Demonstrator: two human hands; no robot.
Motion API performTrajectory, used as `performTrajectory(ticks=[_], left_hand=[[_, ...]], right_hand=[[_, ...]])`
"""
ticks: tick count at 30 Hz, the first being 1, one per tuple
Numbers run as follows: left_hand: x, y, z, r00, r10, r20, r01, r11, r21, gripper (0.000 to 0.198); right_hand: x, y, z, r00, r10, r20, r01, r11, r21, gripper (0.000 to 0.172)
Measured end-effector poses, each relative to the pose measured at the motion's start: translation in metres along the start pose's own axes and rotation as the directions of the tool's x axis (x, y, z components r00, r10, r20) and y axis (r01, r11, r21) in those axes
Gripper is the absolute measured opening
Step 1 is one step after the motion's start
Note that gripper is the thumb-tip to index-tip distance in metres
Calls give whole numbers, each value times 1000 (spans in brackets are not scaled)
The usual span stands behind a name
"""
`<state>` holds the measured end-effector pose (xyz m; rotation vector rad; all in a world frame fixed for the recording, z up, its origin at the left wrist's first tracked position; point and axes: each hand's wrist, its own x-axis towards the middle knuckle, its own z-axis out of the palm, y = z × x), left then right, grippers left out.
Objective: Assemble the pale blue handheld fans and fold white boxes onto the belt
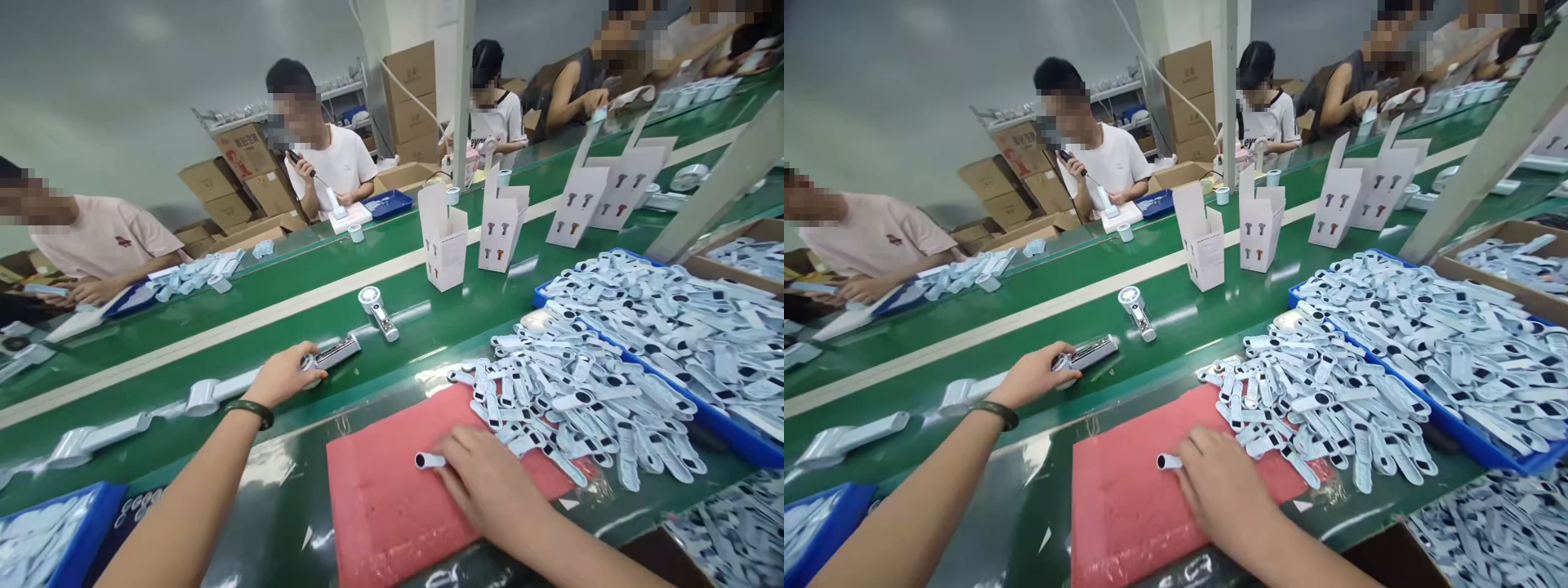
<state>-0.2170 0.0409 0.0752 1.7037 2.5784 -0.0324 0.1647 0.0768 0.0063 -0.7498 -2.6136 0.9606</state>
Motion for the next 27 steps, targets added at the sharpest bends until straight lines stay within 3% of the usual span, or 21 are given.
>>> performTrajectory(ticks=[2,7,10,13,16,20,23,27], left_hand=[[-16,15,3,999,19,-42,-19,1000,7,35],[-82,70,-8,972,186,-142,-189,982,-6,26],[-126,106,-5,929,345,-130,-363,921,-144,24],[-152,130,10,905,420,-69,-422,863,-278,21],[-158,138,22,905,421,-65,-416,844,-338,18],[-156,136,24,891,419,-176,-448,749,-488,34],[-155,134,25,876,421,-234,-477,694,-539,19],[-156,135,31,885,399,-239,-462,695,-552,9]], right_hand=[[-6,3,-5,1000,-23,-20,23,999,-27,17],[-17,-9,-33,969,-147,-198,182,968,172,18],[-15,-20,-42,932,-195,-306,250,956,153,16],[-8,-23,-36,925,-237,-296,269,961,69,14],[0,-23,-23,942,-253,-221,257,966,-8,12],[4,-26,-10,951,-268,-152,256,962,-91,12],[4,-31,-10,967,-238,-92,229,969,-94,13],[3,-31,-14,985,-166,-40,166,986,-16,13]])
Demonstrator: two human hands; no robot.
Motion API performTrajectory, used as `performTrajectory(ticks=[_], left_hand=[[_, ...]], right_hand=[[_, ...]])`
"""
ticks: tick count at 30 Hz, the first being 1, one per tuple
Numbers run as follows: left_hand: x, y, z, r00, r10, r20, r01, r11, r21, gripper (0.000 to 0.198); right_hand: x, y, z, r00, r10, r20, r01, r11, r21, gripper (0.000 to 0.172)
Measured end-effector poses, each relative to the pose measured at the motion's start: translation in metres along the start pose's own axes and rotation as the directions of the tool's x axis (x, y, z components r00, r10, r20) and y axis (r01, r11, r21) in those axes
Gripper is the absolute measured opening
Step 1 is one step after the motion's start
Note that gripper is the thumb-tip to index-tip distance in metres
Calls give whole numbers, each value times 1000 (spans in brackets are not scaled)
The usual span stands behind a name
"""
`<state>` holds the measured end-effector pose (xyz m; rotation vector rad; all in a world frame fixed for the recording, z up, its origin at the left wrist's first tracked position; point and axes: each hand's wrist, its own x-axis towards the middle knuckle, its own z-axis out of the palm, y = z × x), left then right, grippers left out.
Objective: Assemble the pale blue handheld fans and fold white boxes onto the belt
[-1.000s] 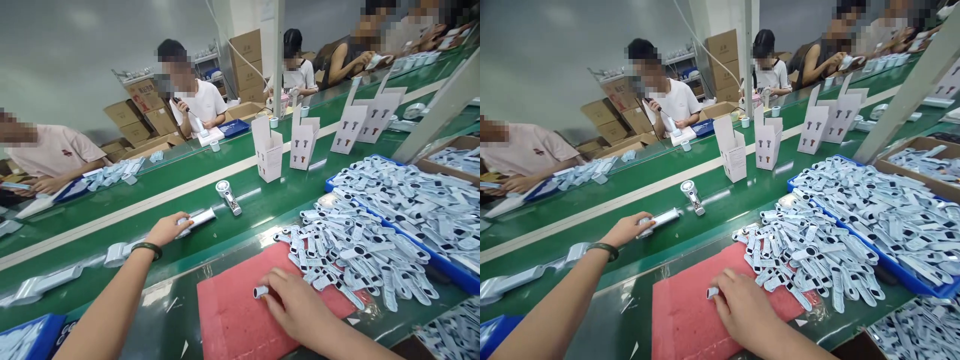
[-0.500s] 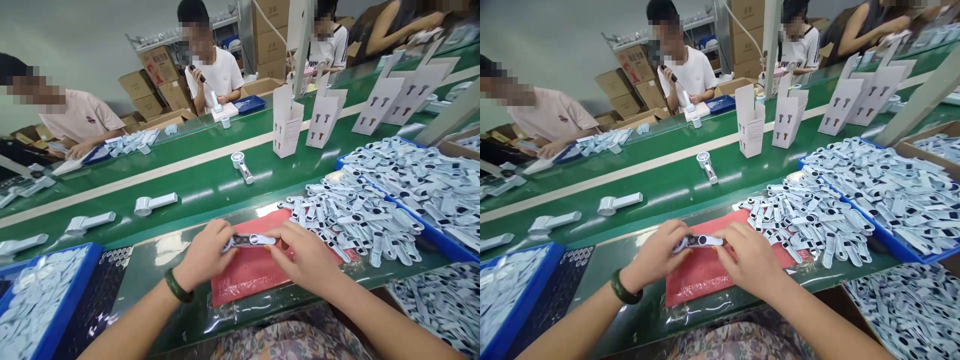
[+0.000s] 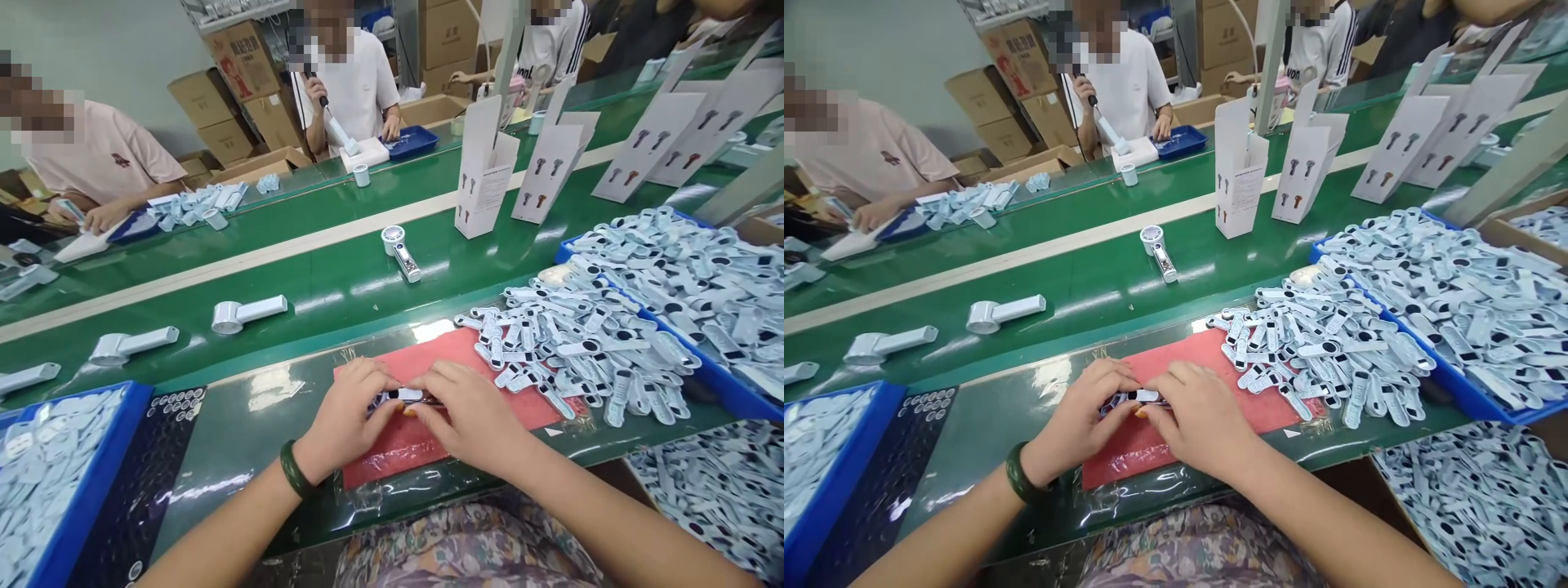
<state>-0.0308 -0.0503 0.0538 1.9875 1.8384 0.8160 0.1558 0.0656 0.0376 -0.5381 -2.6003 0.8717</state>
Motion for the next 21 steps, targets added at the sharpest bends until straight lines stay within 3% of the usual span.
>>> performTrajectory(ticks=[4,7,12,16,21], left_hand=[[1,0,4,1000,-5,-17,5,1000,13,8],[-2,4,4,999,22,-28,-21,999,29,6],[-18,22,5,999,-35,0,35,995,93,15],[-30,34,15,994,-110,-27,113,979,170,31],[-33,36,30,985,-123,-124,145,971,189,23]], right_hand=[[2,11,5,999,49,-17,-43,968,248,10],[0,18,9,996,75,46,-87,910,406,10],[-10,15,0,974,46,221,-99,967,235,46],[-12,10,-2,964,1,265,-59,976,211,40],[-12,10,6,977,16,211,-62,975,213,35]])
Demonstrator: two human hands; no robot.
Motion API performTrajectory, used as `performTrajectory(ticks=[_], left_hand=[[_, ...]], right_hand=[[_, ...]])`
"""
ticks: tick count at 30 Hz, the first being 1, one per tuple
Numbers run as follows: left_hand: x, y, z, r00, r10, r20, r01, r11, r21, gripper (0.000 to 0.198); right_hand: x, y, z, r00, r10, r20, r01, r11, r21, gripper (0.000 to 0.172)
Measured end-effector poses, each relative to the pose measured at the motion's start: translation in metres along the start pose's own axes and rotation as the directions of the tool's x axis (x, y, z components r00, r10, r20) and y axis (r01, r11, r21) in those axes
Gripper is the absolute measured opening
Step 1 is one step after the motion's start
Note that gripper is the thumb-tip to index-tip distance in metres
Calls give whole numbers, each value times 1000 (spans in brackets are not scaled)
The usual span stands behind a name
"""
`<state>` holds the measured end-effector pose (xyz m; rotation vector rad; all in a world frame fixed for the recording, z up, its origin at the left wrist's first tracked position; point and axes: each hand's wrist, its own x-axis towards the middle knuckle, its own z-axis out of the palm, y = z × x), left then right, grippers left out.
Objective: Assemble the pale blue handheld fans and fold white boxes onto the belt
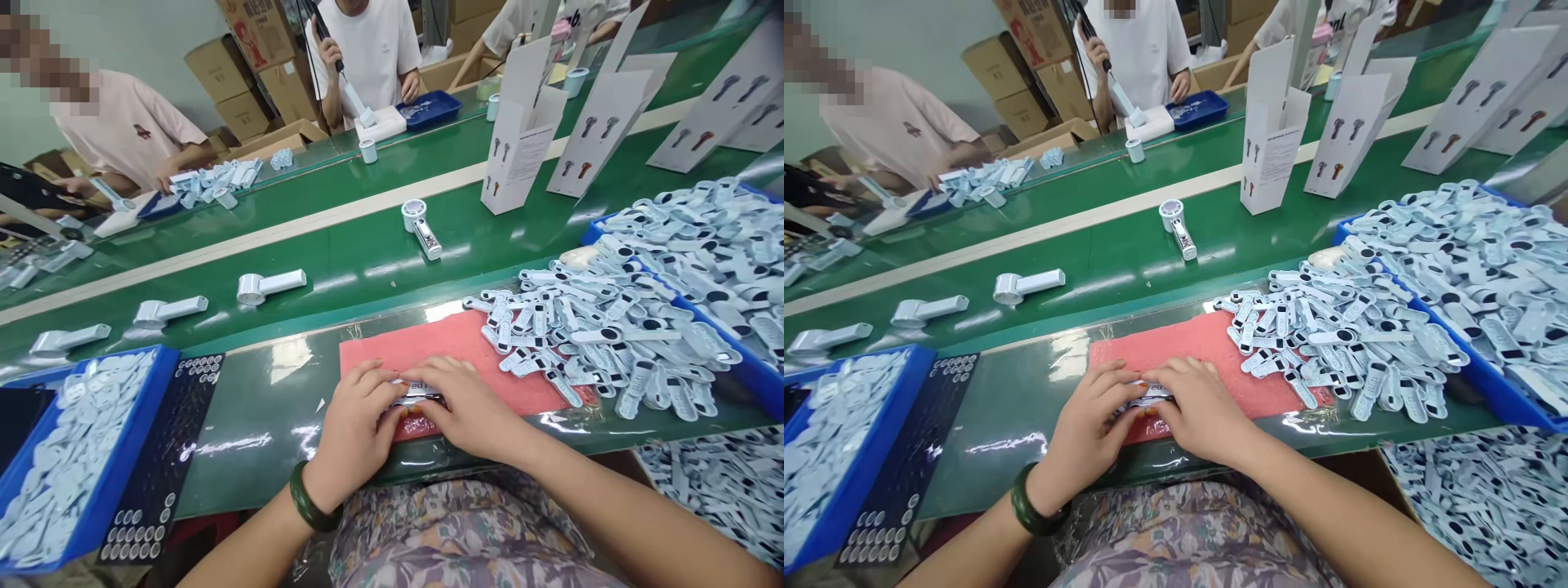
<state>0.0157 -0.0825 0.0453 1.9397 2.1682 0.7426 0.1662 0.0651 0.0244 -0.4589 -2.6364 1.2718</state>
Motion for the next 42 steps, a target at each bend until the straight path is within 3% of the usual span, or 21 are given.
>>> performTrajectory(ticks=[7,11,16,20,25,28,31,33,35,38,40,42], left_hand=[[-5,4,-1,994,65,87,-79,982,173,27],[0,5,0,988,117,100,-137,963,231,26],[10,5,-7,988,91,128,-104,990,99,18],[9,5,-11,991,18,135,-24,999,46,25],[8,8,-6,996,-13,86,10,999,33,25],[9,9,-6,989,40,143,-60,988,141,30],[17,5,-13,976,97,198,-160,928,337,29],[32,-6,-22,962,146,231,-234,877,420,20],[57,-23,-33,949,202,242,-298,829,474,20],[113,-60,-46,955,222,198,-297,756,584,26],[155,-85,-50,972,182,148,-234,727,646,28],[194,-108,-48,987,139,85,-160,722,673,31]], right_hand=[[-11,7,18,987,-154,-51,135,955,-266,36],[-12,8,26,984,-168,-65,135,924,-357,37],[-9,7,15,988,-138,-64,121,967,-222,34],[-10,7,6,989,-136,-57,133,990,-53,33],[-7,5,14,991,-100,-89,96,994,-53,30],[-8,6,12,989,-104,-101,100,994,-42,31],[-18,13,-14,952,-176,-251,162,984,-77,35],[-32,19,-38,896,-159,-414,119,985,-121,30],[-48,23,-57,865,-66,-497,-26,984,-176,24],[-67,25,-61,916,31,-400,-177,926,-334,23],[-73,24,-51,946,47,-322,-183,894,-408,22],[-74,24,-40,941,68,-331,-212,881,-423,21]])
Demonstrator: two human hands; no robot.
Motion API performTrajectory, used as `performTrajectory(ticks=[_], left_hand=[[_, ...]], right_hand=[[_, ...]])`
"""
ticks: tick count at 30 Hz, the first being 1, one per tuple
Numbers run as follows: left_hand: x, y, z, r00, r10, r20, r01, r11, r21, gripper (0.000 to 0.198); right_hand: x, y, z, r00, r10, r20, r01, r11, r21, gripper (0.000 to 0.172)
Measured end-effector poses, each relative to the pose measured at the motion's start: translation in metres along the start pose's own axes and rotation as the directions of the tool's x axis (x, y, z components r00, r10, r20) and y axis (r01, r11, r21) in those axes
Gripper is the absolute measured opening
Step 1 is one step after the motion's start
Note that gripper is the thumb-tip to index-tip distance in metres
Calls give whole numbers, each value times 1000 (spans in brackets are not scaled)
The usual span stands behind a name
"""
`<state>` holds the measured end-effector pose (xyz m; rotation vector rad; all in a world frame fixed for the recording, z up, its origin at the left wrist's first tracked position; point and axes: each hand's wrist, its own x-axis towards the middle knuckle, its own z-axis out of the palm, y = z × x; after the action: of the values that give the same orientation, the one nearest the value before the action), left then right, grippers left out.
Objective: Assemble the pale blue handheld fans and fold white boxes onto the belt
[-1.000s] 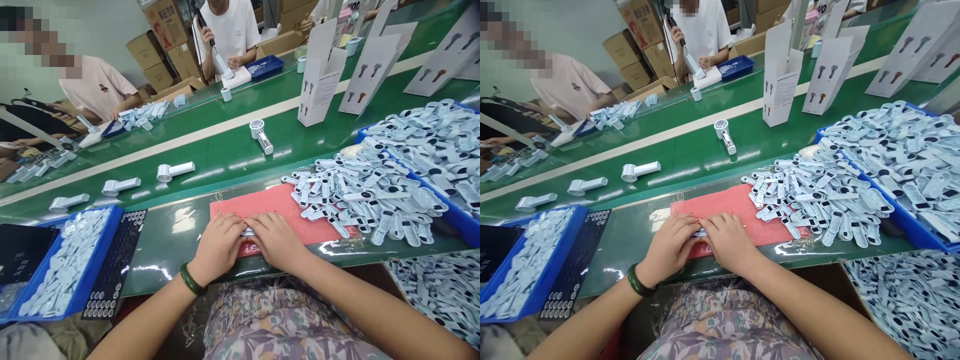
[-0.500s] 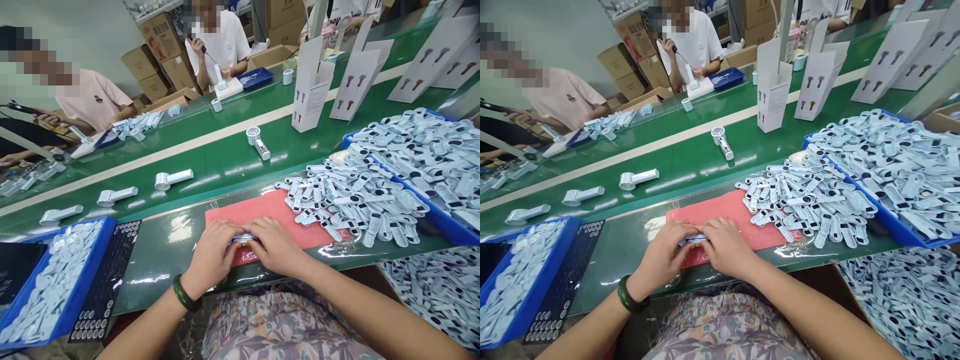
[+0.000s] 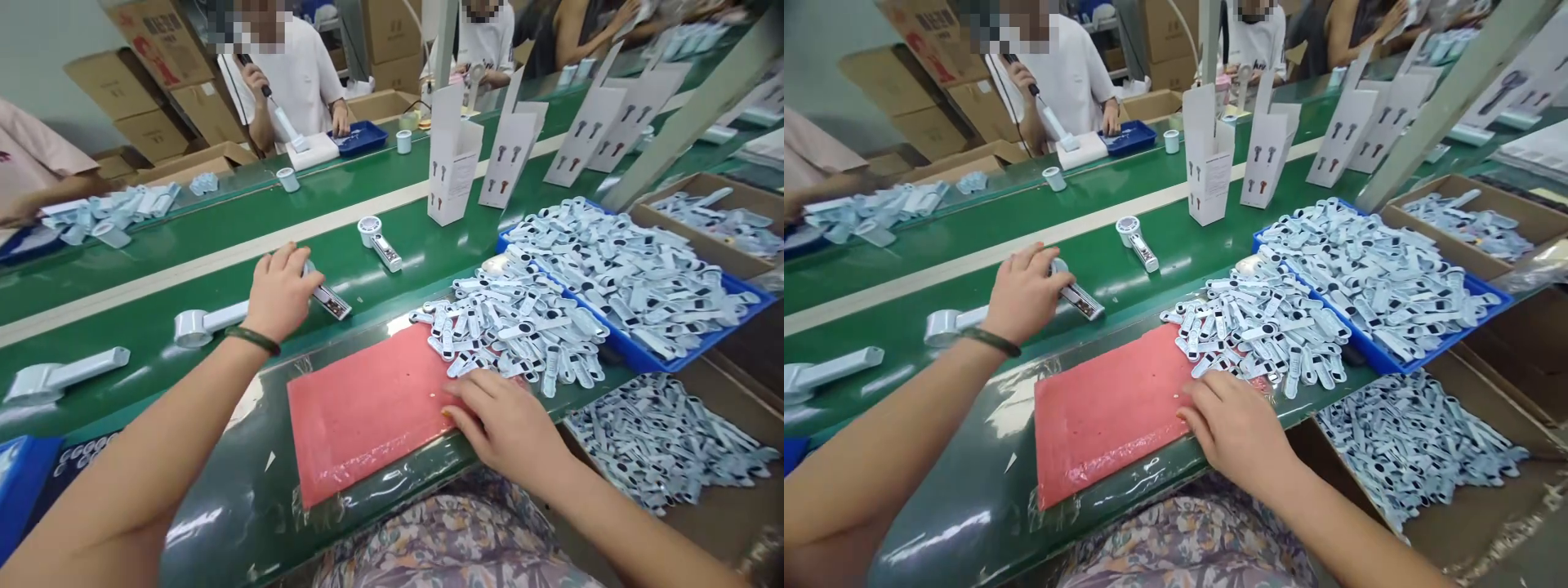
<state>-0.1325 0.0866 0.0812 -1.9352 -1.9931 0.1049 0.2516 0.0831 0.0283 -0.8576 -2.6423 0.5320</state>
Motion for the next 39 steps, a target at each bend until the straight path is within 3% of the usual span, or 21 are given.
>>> performTrajectory(ticks=[4,7,10,13,15,18,20,23,25,28,31,33,36,39], left_hand=[[50,-21,35,991,-113,73,118,992,-55,38],[57,-29,52,979,-138,149,155,981,-115,52],[31,-50,55,970,-156,188,182,975,-131,65],[-19,-87,47,926,-269,264,294,954,-59,57],[-54,-109,36,881,-334,336,360,933,-18,59],[-93,-124,23,855,-349,385,381,924,-9,49],[-105,-122,19,864,-354,358,381,925,-4,44],[-105,-117,22,859,-388,335,415,910,-11,48],[-101,-117,28,826,-443,347,480,877,-22,54],[-97,-120,32,779,-498,381,558,827,-59,49],[-102,-105,22,809,-464,360,531,840,-110,48],[-110,-79,6,868,-413,276,462,876,-141,51],[-125,-18,-25,975,-216,56,223,940,-258,41],[-136,50,-46,1000,-23,-5,18,886,-463,28]], right_hand=[[5,4,5,992,92,-84,-105,980,-170,21],[13,12,5,993,56,-101,-89,927,-364,25],[21,17,11,994,-47,-100,0,904,-427,32],[29,20,15,989,-126,-83,82,913,-399,25],[35,20,15,980,-150,-127,107,950,-294,19],[42,9,13,972,-104,-212,117,992,47,15],[45,-5,16,980,-42,-196,103,944,313,14],[44,-31,30,1000,-8,-22,19,825,565,11],[39,-41,39,995,-56,88,-5,817,576,12],[29,-41,45,992,-110,67,79,929,361,8],[21,-30,39,992,-112,51,105,987,117,9],[17,-25,33,992,-118,49,111,987,120,9],[14,-28,22,986,-153,-69,165,959,230,10],[18,-35,14,964,-193,-182,236,936,261,10]])
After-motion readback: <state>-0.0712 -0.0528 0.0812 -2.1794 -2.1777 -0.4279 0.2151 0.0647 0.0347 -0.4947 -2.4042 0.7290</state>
